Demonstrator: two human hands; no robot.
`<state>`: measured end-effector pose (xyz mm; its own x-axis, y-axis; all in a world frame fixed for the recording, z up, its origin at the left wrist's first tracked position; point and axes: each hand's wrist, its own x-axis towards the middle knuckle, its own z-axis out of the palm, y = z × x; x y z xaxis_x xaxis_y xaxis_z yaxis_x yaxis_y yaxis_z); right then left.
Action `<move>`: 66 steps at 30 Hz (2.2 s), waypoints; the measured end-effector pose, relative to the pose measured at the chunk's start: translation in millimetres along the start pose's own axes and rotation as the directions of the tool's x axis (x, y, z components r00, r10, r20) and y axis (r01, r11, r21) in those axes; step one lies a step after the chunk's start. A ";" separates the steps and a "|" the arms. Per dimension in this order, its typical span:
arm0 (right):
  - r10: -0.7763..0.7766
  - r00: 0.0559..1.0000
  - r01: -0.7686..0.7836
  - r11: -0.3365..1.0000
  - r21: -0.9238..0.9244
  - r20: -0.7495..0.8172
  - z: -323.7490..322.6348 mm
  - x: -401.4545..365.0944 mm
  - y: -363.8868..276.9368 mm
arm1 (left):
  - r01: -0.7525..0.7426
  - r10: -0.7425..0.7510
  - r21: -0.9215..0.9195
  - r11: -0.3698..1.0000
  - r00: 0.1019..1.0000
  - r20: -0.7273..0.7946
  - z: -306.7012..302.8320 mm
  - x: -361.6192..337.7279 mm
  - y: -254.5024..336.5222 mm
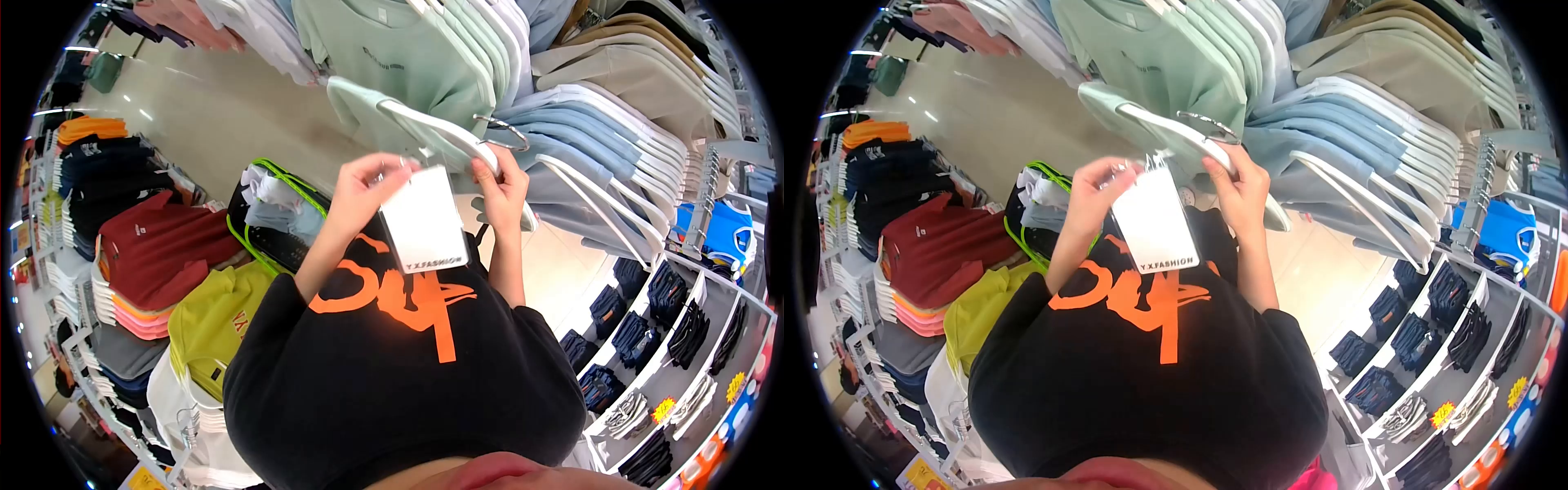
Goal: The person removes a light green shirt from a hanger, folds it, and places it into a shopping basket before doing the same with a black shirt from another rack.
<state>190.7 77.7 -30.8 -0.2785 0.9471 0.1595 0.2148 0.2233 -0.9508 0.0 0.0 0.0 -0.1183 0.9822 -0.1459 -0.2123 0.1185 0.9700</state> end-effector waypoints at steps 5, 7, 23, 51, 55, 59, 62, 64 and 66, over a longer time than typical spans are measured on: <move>0.002 0.999 0.002 0.996 0.093 -0.042 2.9 -11.3 1.4 | 0.097 -0.106 -0.160 0.982 0.993 -0.049 9.2 5.6 25.1; 0.029 0.998 -0.022 0.989 0.146 -0.047 2.4 -14.1 -0.3 | 0.134 -0.130 -0.249 0.959 0.991 0.032 6.0 9.2 22.6; 0.073 0.997 -0.072 0.987 0.145 -0.003 0.2 -13.7 -16.9 | 0.500 0.274 -0.857 0.122 0.813 0.513 23.7 21.4 -5.8; 0.106 0.990 -0.122 0.975 0.188 0.093 12.4 -22.5 -11.5 | 0.079 -0.016 -0.420 0.904 0.988 0.151 -47.5 4.6 -60.1; 0.147 0.972 -0.176 0.972 0.158 0.181 28.8 -16.4 -15.7 | -0.119 0.123 -0.054 0.991 0.989 0.084 -61.6 14.3 -45.0; 0.164 0.963 -0.203 0.964 0.174 0.215 39.7 -7.8 -23.5 | -0.246 0.249 -0.081 0.966 0.968 0.033 -70.2 25.0 -49.4; 0.160 0.962 -0.212 0.949 0.235 0.221 47.5 4.6 -21.7 | -0.355 0.400 0.437 0.826 0.917 -0.010 -75.4 33.6 -43.7; 0.154 0.962 -0.208 0.947 0.245 0.225 54.5 14.2 -17.1 | -0.378 0.482 0.678 0.630 0.875 0.040 -78.2 43.3 -43.1; 0.159 0.958 -0.216 0.948 0.234 0.239 66.3 23.5 -18.6 | -0.277 0.401 0.828 0.487 0.913 0.069 -80.4 50.1 -40.0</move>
<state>118.1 80.5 -27.0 -0.4563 0.8877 -0.0619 0.0449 -0.0465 -0.9979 -75.5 32.8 -61.7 -0.1265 0.9546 0.2695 0.7329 -0.0932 0.6739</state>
